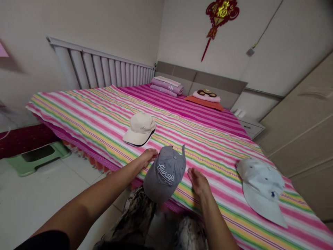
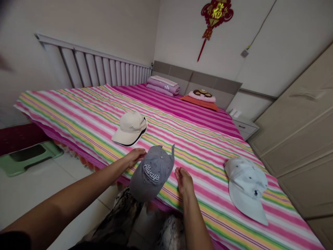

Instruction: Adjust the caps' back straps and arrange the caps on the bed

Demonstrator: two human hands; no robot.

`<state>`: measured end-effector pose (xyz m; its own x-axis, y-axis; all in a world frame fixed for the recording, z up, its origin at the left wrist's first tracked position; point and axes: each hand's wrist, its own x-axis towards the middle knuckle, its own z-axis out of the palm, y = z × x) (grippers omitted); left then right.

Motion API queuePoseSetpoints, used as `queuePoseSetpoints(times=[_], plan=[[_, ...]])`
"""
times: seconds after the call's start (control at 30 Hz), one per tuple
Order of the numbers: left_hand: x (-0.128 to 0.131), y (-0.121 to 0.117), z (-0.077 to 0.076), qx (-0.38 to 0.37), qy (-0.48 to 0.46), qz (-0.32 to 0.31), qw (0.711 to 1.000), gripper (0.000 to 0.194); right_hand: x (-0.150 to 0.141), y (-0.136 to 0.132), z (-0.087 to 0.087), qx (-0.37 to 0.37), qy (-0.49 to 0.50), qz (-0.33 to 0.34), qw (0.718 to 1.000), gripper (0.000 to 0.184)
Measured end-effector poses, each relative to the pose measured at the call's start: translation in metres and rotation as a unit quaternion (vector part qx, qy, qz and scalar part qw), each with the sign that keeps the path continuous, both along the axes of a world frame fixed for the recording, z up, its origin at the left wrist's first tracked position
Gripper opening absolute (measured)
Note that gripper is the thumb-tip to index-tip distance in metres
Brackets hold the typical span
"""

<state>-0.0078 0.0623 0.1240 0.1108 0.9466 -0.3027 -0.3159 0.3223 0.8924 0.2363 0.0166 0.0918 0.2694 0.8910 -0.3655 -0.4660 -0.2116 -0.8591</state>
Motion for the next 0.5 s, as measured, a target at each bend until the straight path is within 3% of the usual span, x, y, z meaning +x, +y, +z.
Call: queuePoseSetpoints(times=[0.07, 0.13, 0.23, 0.4, 0.5], plan=[[-0.007, -0.020, -0.013, -0.011, 0.028, 0.043, 0.999, 0.014, -0.004, -0.013, -0.004, 0.003, -0.008, 0.007, 1.000, 0.011], [-0.013, -0.043, -0.026, -0.022, 0.049, 0.082, 0.995, 0.020, -0.010, -0.025, -0.006, 0.004, -0.019, 0.017, 1.000, 0.018], [-0.018, -0.079, -0.045, -0.048, 0.056, 0.101, 0.992, 0.020, -0.025, -0.043, -0.011, -0.006, -0.036, 0.035, 0.999, 0.029], [-0.019, -0.117, -0.061, -0.113, 0.005, 0.045, 0.993, 0.021, -0.051, -0.072, -0.027, -0.026, -0.071, 0.022, 0.997, 0.039], [-0.020, -0.125, -0.056, -0.116, -0.138, -0.006, 0.984, 0.027, -0.055, -0.085, -0.033, -0.026, -0.072, 0.027, 0.997, 0.042]])
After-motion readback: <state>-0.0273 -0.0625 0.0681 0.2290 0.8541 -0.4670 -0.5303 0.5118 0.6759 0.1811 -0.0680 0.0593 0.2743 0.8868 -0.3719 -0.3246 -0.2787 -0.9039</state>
